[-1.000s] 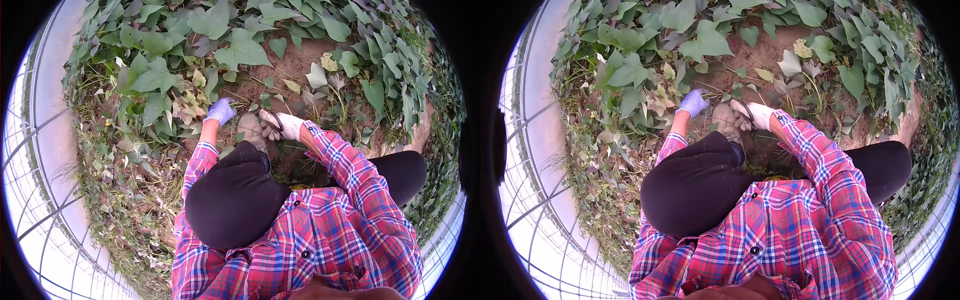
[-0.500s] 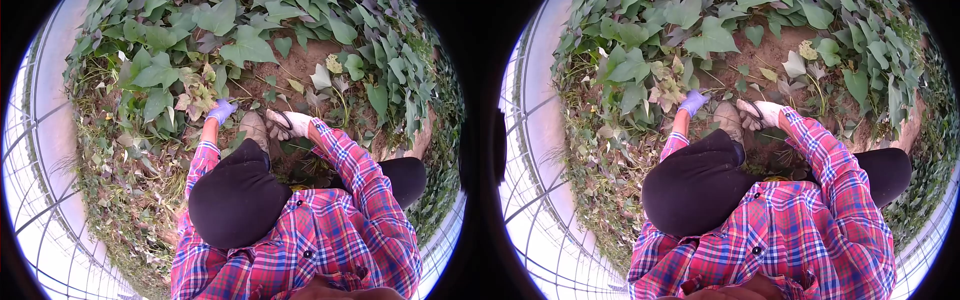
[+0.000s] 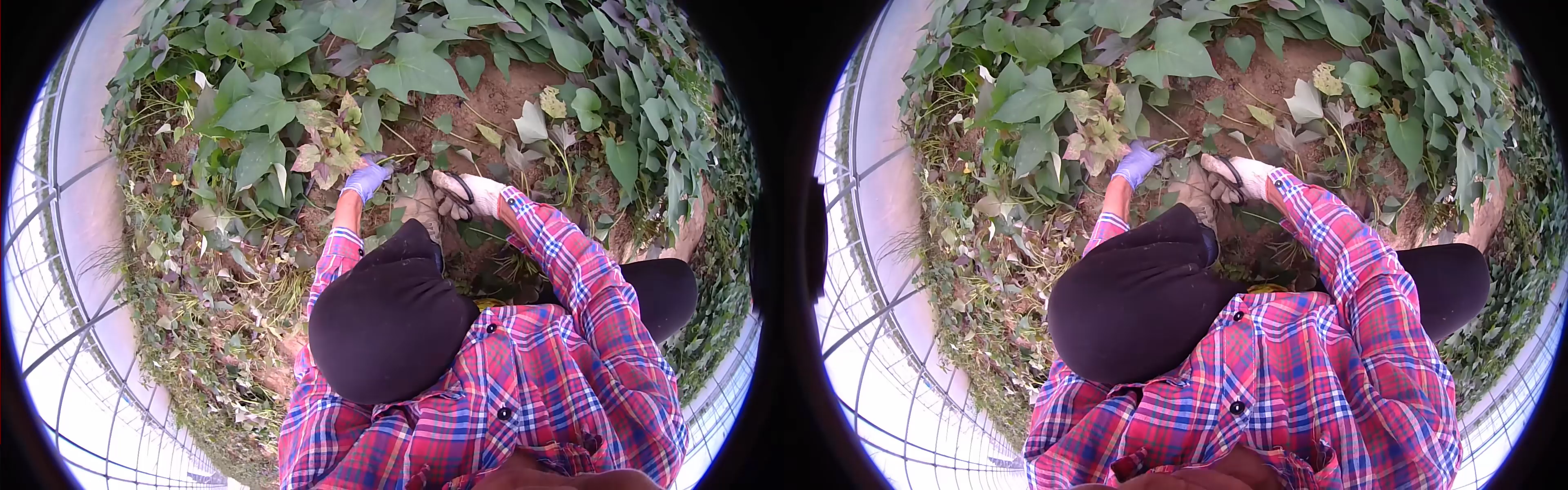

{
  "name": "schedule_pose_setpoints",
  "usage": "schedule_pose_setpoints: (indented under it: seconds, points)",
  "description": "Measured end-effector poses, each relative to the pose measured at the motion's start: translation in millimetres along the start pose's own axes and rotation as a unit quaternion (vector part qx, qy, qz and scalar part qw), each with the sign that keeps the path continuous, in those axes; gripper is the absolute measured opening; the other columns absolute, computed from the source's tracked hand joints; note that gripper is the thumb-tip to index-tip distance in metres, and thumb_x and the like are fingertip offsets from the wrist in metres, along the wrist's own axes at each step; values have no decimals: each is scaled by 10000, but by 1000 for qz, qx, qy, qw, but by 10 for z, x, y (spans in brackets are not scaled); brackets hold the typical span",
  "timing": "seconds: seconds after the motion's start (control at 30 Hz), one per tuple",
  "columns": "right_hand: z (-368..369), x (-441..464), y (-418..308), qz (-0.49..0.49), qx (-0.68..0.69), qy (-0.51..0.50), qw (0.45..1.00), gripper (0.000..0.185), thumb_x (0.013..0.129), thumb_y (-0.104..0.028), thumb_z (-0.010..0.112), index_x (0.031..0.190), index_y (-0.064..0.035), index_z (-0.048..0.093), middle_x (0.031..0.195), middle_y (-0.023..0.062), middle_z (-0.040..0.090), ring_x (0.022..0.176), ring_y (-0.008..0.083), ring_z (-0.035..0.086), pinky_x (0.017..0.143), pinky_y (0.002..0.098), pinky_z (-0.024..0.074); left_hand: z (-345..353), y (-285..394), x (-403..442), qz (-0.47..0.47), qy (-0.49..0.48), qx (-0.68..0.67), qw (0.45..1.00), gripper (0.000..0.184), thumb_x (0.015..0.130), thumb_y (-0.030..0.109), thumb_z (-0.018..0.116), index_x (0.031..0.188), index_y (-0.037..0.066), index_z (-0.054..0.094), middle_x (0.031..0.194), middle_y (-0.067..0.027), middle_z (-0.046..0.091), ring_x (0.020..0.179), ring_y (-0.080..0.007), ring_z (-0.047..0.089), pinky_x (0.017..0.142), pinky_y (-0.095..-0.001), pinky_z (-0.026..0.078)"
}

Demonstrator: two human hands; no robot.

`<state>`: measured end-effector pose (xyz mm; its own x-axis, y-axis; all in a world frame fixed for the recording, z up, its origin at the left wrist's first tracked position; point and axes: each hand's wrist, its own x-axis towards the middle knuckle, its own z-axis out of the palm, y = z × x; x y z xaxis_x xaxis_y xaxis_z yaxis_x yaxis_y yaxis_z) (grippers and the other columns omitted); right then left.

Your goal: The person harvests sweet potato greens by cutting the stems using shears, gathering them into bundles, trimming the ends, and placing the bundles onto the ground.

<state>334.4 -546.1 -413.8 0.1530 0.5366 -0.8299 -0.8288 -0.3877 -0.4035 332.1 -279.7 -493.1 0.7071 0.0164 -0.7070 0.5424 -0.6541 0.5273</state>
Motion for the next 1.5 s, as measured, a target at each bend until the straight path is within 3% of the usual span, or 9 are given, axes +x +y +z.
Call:
schedule_pose_setpoints:
  seconds: [0.07, 0.13, 0.5, 0.6, 0.73, 0.9, 0.93, 1.07, 1.5]
  points:
    - [-4, 38, 41, 9, 10, 5, 1000, 638, 890, -655, 455, 990, -37, 575, 719, 70, 600, 512, 126, 485, 445, 255, 375, -257, 216, 173, -247, -227, -60, 940, 564, 831, 379, 640, 1272, 38, 556, 1209, -200, 608, 1120, -315, 578, 968, -369, 424]
    - [-19, 49, 63, 18, 18, 12, 1000, 598, 899, -631, 462, 969, -49, 578, 690, 51, 577, 492, 116, 467, 424, 250, 353, 67, -247, 127, 18, -58, 2, 998, 583, 850, 423, 593, 1307, 66, 531, 1257, -197, 583, 1154, -333, 556, 993, -375, 409]
    - [-57, -276, 62, -13, -111, 110, 988, 543, 915, -524, 538, 879, 11, 625, 663, 87, 619, 457, 131, 503, 412, 277, 377, -378, 895, -560, 74, -80, -65, 992, 677, 735, 398, 764, 1311, 119, 542, 1243, -174, 601, 1137, -303, 580, 1000, -379, 418]
    - [-123, -389, 116, -40, -105, 115, 987, 515, 921, -507, 540, 866, -2, 627, 634, 72, 606, 452, 129, 497, 409, 278, 369, -626, 1062, -424, 40, 137, -21, 989, 576, 784, 369, 730, 1246, 63, 575, 931, -145, 691, 885, -275, 664, 826, -329, 508]
    - [-54, -602, 31, -19, -79, 122, 989, 414, 946, -472, 521, 898, -70, 607, 618, 9, 582, 437, 90, 456, 397, 248, 316, -1447, 656, -376, 160, 493, 102, 849, 387, 789, 233, 634, 1111, 19, 651, 1150, -217, 618, 960, -377, 635, 896, -382, 497]
    - [81, -921, -14, -64, -116, 169, 977, 427, 945, -469, 522, 889, -55, 609, 625, 13, 587, 447, 108, 484, 404, 263, 345, -1171, -646, -575, -114, 176, 163, 964, 343, 836, 202, 575, 1137, 54, 645, 1169, -205, 618, 1093, -359, 594, 927, -418, 480]
    - [93, -981, -33, -71, -121, 170, 975, 427, 945, -469, 522, 889, -55, 609, 625, 13, 587, 447, 108, 484, 404, 263, 345, -1332, -378, -987, -169, -30, -51, 984, 339, 839, 192, 572, 1138, 50, 644, 1167, -201, 620, 1100, -360, 589, 928, -424, 480]
    - [136, -1271, -116, -81, -179, 190, 962, 421, 940, -444, 542, 944, -29, 618, 631, 27, 599, 453, 118, 512, 406, 265, 364, 0, -639, -1929, 64, 238, 36, 968, 319, 874, 207, 528, 1126, 50, 644, 1119, -211, 637, 1034, -392, 608, 895, -450, 484]
    - [673, -3049, -1056, -158, -430, 314, 832, 415, 934, -414, 569, 988, -5, 608, 594, 43, 587, 425, 109, 537, 370, 245, 383, -257, -1000, -2374, -11, 369, -192, 909, 227, 806, 140, 587, 986, 58, 699, 854, -142, 697, 761, -250, 650, 757, -349, 502]
